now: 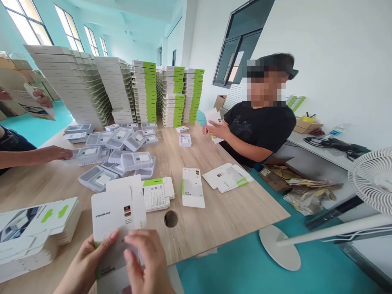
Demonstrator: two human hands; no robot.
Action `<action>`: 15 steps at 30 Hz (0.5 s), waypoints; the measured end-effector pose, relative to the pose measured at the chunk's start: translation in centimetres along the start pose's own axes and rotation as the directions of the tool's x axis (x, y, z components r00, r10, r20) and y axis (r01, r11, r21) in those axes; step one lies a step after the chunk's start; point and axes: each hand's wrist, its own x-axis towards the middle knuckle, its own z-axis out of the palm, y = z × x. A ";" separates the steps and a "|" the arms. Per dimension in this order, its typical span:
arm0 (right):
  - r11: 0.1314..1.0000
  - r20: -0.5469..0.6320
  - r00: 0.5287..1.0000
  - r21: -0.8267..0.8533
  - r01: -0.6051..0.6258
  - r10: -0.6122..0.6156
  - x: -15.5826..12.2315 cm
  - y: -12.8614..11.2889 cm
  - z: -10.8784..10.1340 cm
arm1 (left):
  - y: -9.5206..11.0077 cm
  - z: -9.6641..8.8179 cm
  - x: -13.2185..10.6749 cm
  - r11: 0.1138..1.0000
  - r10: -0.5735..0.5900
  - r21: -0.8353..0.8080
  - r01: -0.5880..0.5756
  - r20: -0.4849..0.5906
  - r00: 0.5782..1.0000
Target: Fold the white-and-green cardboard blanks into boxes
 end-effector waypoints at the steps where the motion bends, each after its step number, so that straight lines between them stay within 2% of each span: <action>1: 0.999 -0.091 0.995 -0.004 -0.040 0.039 0.1 0.1 -0.2 | -0.1 0.2 -0.2 1.000 -0.004 0.024 0.003 0.022 1.000; 3: 0.998 -0.170 0.984 -0.028 -0.052 0.047 0.7 0.1 -0.5 | -0.1 0.3 -0.5 0.999 -0.006 0.054 0.003 0.060 0.998; 7: 0.990 -0.170 0.983 -0.135 0.046 -0.069 2.7 -0.3 -1.1 | 0.2 0.5 -1.3 0.990 0.004 0.140 -0.027 0.159 0.987; 9: 0.981 -0.172 0.983 -0.193 0.024 -0.058 3.8 -0.9 -1.4 | 0.5 0.5 -1.7 0.975 -0.005 0.216 -0.042 0.212 0.977; 12: 0.964 -0.154 0.982 -0.222 -0.143 0.110 5.2 -1.9 -2.1 | 1.2 0.5 -2.3 0.943 -0.009 0.326 -0.072 0.242 0.970; 15: 0.935 -0.054 0.961 -0.224 -0.275 0.270 6.5 -3.0 -3.2 | 1.5 0.1 -2.6 0.929 -0.010 0.361 -0.083 0.250 0.968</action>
